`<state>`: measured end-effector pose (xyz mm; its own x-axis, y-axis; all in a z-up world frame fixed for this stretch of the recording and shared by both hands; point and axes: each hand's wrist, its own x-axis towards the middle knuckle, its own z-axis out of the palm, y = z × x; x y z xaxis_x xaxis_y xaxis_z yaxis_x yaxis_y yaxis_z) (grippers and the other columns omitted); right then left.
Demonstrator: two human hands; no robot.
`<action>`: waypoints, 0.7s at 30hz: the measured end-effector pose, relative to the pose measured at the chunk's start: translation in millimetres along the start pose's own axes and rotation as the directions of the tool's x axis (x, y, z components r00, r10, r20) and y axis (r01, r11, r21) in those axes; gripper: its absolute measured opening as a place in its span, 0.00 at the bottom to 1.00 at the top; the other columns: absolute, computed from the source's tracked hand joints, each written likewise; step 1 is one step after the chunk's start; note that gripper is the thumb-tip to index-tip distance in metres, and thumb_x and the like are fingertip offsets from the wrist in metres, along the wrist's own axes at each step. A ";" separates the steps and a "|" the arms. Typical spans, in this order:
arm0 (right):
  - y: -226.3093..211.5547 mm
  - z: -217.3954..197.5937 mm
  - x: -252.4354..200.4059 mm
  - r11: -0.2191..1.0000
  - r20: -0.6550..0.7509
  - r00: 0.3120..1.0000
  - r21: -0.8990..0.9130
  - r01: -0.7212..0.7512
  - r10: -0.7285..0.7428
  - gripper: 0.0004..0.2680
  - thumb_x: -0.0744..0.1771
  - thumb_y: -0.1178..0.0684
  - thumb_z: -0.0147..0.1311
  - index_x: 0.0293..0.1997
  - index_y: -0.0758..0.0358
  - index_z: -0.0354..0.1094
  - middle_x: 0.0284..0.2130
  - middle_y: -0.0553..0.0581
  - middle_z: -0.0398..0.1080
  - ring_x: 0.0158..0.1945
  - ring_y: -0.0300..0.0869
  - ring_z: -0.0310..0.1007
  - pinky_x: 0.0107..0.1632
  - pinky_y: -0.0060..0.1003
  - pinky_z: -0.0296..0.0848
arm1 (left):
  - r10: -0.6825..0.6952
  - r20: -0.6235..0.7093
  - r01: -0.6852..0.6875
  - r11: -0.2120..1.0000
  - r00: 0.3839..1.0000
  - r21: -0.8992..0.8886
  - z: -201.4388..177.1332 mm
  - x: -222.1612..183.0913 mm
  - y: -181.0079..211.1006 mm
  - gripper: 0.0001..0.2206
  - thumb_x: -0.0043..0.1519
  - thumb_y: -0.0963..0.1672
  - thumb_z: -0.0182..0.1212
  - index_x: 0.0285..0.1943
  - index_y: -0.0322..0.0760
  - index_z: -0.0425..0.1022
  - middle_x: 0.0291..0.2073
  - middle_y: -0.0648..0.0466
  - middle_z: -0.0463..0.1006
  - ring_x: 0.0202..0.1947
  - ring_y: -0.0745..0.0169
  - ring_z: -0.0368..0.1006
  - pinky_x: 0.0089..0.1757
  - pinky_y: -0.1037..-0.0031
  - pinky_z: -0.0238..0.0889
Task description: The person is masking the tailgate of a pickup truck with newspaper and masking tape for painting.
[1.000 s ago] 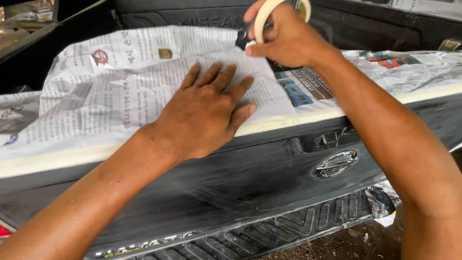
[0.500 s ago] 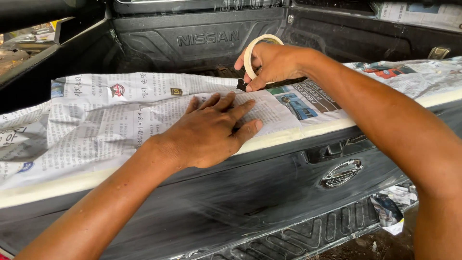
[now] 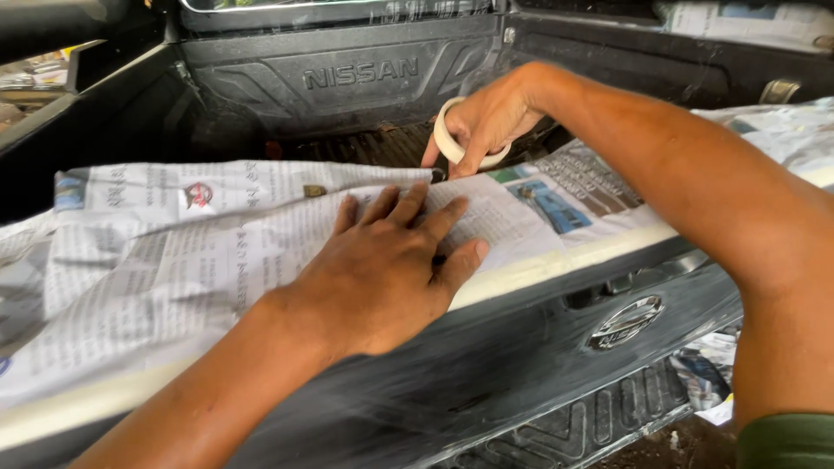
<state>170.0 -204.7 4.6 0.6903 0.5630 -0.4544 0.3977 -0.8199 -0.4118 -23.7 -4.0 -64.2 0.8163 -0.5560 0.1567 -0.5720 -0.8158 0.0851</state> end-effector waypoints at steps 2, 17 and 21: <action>7.2 -5.3 4.1 1.000 0.059 0.998 -0.001 0.009 -0.009 0.27 0.62 0.52 0.64 0.68 0.62 0.59 0.54 0.61 0.76 0.58 0.43 0.76 0.60 0.34 0.73 | 0.025 -0.026 -0.025 1.000 0.999 -0.009 1.8 0.6 -3.0 0.33 0.69 0.60 0.30 0.79 0.45 0.46 0.76 0.38 0.39 0.74 0.36 0.32 0.64 0.44 0.26; 99.8 -41.7 -40.3 0.811 -0.425 0.789 -0.566 0.150 -0.443 0.41 0.62 0.22 0.68 0.69 0.70 0.56 0.50 0.70 0.71 0.49 0.56 0.71 0.50 0.50 0.68 | 0.207 -0.234 -0.235 0.967 0.950 -0.097 28.3 110.9 -47.9 0.27 0.60 0.48 0.54 0.69 0.33 0.69 0.53 0.35 0.76 0.53 0.33 0.73 0.52 0.57 0.66; 110.1 -18.7 -185.8 0.965 -0.797 0.577 -0.255 -0.054 -0.178 0.29 0.68 0.43 0.57 0.77 0.55 0.46 0.33 0.59 0.73 0.36 0.45 0.74 0.45 0.43 0.73 | 0.222 -0.076 -0.219 0.975 0.972 0.047 59.3 126.5 -92.5 0.24 0.63 0.47 0.58 0.66 0.30 0.71 0.56 0.36 0.78 0.48 0.46 0.82 0.48 0.66 0.76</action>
<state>96.9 -401.6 58.5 0.8090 0.3884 0.4412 0.5009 -0.8483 -0.1717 137.3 -8.4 -110.6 0.6607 -0.7093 0.2456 -0.7322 -0.6811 0.0026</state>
